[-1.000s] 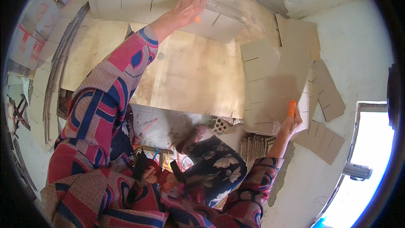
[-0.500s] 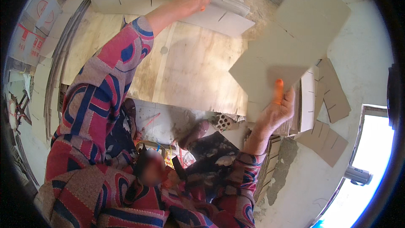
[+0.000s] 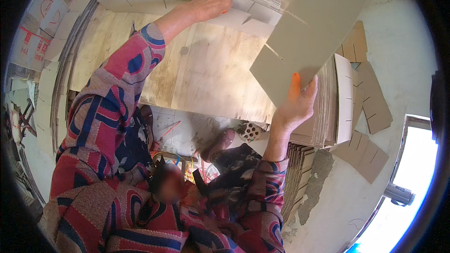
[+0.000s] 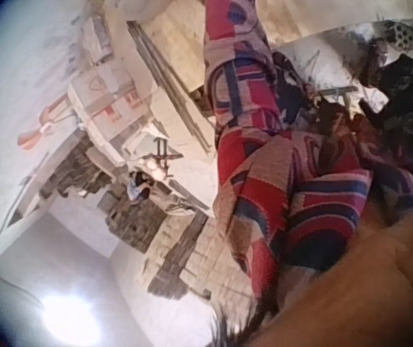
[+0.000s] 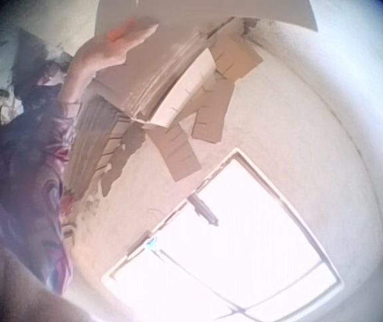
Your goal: The person assembles flat cardboard pieces into box-like structures by folding along pre-scored lines and interlocking the tabs. They handle the cardboard by hand, repeatedly folding and stacking the finished units.
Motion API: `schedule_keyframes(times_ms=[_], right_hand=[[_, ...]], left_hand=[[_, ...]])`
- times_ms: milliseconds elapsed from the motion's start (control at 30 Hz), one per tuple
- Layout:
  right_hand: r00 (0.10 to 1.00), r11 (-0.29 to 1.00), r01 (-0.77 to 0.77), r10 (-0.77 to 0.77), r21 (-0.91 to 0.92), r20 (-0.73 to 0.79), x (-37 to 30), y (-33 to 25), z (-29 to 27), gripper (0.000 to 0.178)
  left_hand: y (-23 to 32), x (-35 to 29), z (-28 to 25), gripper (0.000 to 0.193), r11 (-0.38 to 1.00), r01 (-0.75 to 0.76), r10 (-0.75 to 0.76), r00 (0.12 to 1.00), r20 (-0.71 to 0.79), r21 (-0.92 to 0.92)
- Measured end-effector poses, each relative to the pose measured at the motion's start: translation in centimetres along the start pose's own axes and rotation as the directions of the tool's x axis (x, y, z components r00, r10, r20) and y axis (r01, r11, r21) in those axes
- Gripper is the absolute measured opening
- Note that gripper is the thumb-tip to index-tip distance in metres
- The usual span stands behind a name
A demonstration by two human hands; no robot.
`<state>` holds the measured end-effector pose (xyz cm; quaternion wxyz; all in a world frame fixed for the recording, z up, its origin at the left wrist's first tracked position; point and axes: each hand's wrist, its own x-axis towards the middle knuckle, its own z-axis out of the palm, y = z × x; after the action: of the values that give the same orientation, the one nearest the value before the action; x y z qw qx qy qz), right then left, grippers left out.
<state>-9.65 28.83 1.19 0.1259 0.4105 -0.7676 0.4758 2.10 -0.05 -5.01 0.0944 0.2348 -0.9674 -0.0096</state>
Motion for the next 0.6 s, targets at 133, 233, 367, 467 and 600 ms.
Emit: schedule_keyframes(times_ms=[133, 233, 367, 467, 600], right_hand=[[0.978, 0.966, 0.196, -0.204, -0.168, -0.033, -0.1, -0.1, 0.8, 0.043], [0.996, 0.986, 0.055, -0.043, -0.155, 0.081, -0.5, -1.5, 0.6, 0.038], [0.973, 0.961, 0.231, -0.227, -0.155, 0.039, -0.4, -0.9, 0.9, 0.045], [0.976, 0.965, 0.216, -0.207, -0.149, 0.074, -0.6, -0.7, 0.9, 0.043], [0.983, 0.976, 0.155, -0.137, -0.154, 0.12, -0.7, -0.8, 0.8, 0.041]], left_hand=[[0.8, -0.8, 0.2, 0.002, 0.99, 0.02, -0.011, 0.998, 0.062, -0.14], [2.5, -2.6, -0.1, 0.003, 0.985, -0.109, 0.107, 0.994, -0.018, -0.136], [6.5, -4.2, -3.1, 0.003, 0.956, -0.292, 0.29, 0.955, -0.068, -0.016], [8.5, -4.8, -3.6, 0.005, 0.962, -0.272, 0.271, 0.962, -0.036, -0.006], [10.0, -5.5, -4.8, 0.008, 0.962, -0.272, 0.271, 0.959, -0.084, -0.007]])
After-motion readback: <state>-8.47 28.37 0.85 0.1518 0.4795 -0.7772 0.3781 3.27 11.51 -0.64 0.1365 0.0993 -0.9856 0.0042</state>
